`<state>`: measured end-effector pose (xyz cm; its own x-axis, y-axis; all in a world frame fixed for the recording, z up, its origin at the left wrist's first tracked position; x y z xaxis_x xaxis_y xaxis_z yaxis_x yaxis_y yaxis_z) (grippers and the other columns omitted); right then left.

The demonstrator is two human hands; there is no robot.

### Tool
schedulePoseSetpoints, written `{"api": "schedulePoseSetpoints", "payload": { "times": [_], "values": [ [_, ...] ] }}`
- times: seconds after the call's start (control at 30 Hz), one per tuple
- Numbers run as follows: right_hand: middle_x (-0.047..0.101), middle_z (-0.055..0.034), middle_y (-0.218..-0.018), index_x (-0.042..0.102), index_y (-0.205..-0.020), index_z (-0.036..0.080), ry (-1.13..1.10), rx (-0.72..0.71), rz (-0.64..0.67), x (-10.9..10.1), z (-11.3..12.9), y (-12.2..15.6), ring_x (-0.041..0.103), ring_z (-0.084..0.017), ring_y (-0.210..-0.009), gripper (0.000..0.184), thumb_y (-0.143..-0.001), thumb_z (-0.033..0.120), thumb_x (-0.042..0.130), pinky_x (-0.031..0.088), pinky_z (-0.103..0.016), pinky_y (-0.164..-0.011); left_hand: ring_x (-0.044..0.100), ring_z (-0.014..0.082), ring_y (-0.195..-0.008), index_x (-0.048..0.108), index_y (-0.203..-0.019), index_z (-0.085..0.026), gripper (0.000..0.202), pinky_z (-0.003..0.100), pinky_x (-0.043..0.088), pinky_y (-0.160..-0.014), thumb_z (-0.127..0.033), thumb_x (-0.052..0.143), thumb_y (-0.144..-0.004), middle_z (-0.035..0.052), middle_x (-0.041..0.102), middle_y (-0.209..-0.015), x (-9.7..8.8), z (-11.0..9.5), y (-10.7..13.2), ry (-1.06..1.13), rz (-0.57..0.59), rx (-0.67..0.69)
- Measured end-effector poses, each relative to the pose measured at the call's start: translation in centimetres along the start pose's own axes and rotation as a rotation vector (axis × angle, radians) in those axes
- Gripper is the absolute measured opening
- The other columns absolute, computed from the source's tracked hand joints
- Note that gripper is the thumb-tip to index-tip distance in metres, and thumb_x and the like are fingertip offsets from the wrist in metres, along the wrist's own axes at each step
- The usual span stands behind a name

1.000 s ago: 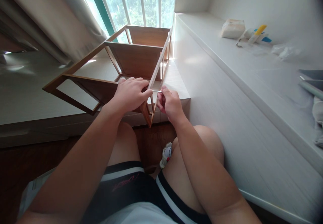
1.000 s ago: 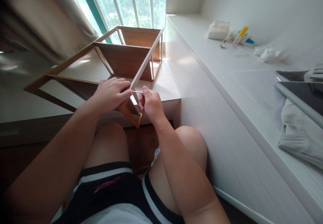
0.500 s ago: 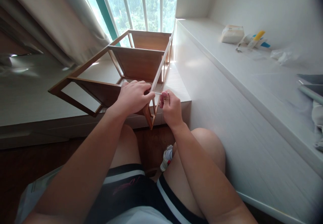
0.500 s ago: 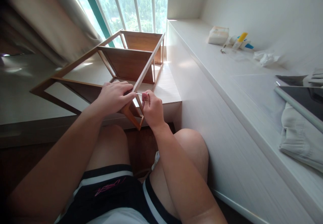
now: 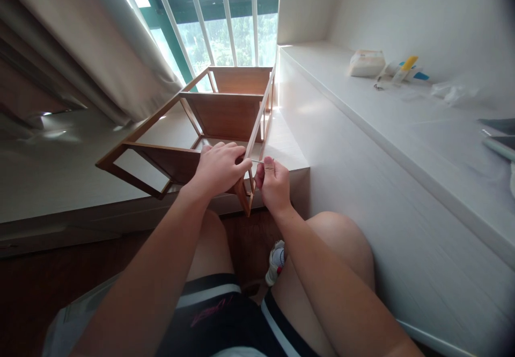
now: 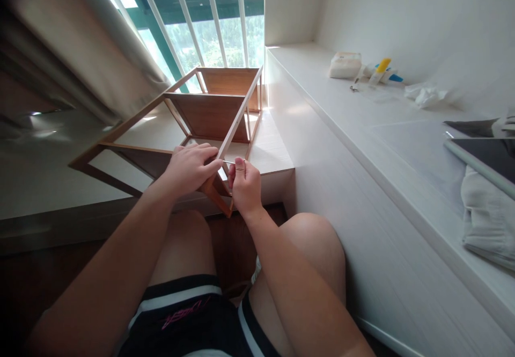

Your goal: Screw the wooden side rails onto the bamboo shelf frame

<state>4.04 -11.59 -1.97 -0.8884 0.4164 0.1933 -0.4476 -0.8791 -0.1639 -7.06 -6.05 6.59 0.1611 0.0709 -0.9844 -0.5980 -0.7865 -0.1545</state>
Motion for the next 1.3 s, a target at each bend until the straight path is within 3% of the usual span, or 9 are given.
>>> {"api": "schedulePoseSetpoints", "payload": {
  "times": [0.3, 0.5, 0.63, 0.87, 1.1, 1.3],
  "values": [
    [0.037, 0.0043, -0.037, 0.045, -0.052, 0.021, -0.088, 0.077, 0.16, -0.2, 1.4, -0.8, 0.035, -0.009, -0.034, 0.057, -0.097, 0.054, 0.045, 0.026, -0.026, -0.04, 0.056, 0.0239, -0.088, 0.051, -0.073, -0.022, 0.029, 0.039, 0.028, -0.075, -0.041, 0.042, -0.092, 0.0015, 0.062, -0.084, -0.1, -0.1, 0.1, 0.002, 0.018, -0.008],
    [0.032, 0.0047, -0.031, 0.043, -0.05, 0.021, -0.214, 0.38, 0.248, -0.2, 1.5, -1.1, 0.027, -0.008, -0.026, 0.048, -0.095, 0.036, 0.042, 0.015, -0.023, -0.032, 0.057, 0.0239, -0.089, 0.05, -0.073, -0.022, 0.029, 0.039, 0.03, -0.075, -0.041, 0.042, -0.093, 0.0021, 0.063, -0.085, -0.1, -0.2, 0.1, -0.013, 0.028, -0.005],
    [0.033, 0.0047, -0.031, 0.042, -0.054, 0.021, -0.247, 0.57, 0.362, -0.2, 1.9, -0.6, 0.021, -0.008, -0.025, 0.046, -0.097, 0.038, 0.038, 0.011, -0.022, -0.031, 0.057, 0.0239, -0.089, 0.048, -0.071, -0.022, 0.029, 0.039, 0.03, -0.076, -0.04, 0.042, -0.093, 0.0014, 0.063, -0.084, -0.2, -0.2, 0.0, -0.016, 0.027, 0.003],
    [0.041, 0.0034, -0.035, 0.04, -0.058, 0.021, -0.104, 0.345, 0.358, -0.9, 2.8, -0.7, 0.032, -0.006, -0.03, 0.046, -0.101, 0.038, 0.04, 0.019, -0.02, -0.035, 0.057, 0.0233, -0.087, 0.048, -0.07, -0.022, 0.029, 0.039, 0.029, -0.075, -0.04, 0.042, -0.092, 0.0011, 0.063, -0.085, -0.3, -0.2, 0.1, -0.002, 0.025, -0.006],
    [0.036, 0.0051, -0.033, 0.035, -0.056, 0.022, -0.171, 0.334, 0.289, -0.7, 2.6, -0.7, 0.029, -0.006, -0.029, 0.045, -0.098, 0.034, 0.042, 0.017, -0.021, -0.035, 0.057, 0.0236, -0.088, 0.05, -0.072, -0.022, 0.03, 0.039, 0.031, -0.076, -0.04, 0.041, -0.093, 0.002, 0.065, -0.087, -0.2, -0.2, 0.1, -0.015, 0.032, -0.001],
    [0.039, 0.0049, -0.035, 0.036, -0.058, 0.023, -0.167, 0.243, 0.244, -2.0, 2.6, -1.2, 0.029, -0.008, -0.031, 0.048, -0.097, 0.049, 0.047, 0.017, -0.024, -0.037, 0.058, 0.0244, -0.09, 0.05, -0.073, -0.022, 0.029, 0.04, 0.032, -0.079, -0.041, 0.04, -0.093, 0.0032, 0.066, -0.089, -0.3, -0.3, 0.1, -0.016, 0.048, -0.011]
  ]
}}
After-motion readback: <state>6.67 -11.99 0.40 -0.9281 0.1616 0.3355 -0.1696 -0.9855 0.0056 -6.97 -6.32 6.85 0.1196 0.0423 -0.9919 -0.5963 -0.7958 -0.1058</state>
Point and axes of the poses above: each hand's wrist, its own y-axis away from the middle knuckle, its own x-axis out of the palm, z = x × y, the point moved 5 cm from there along -y, towards the middle knuckle
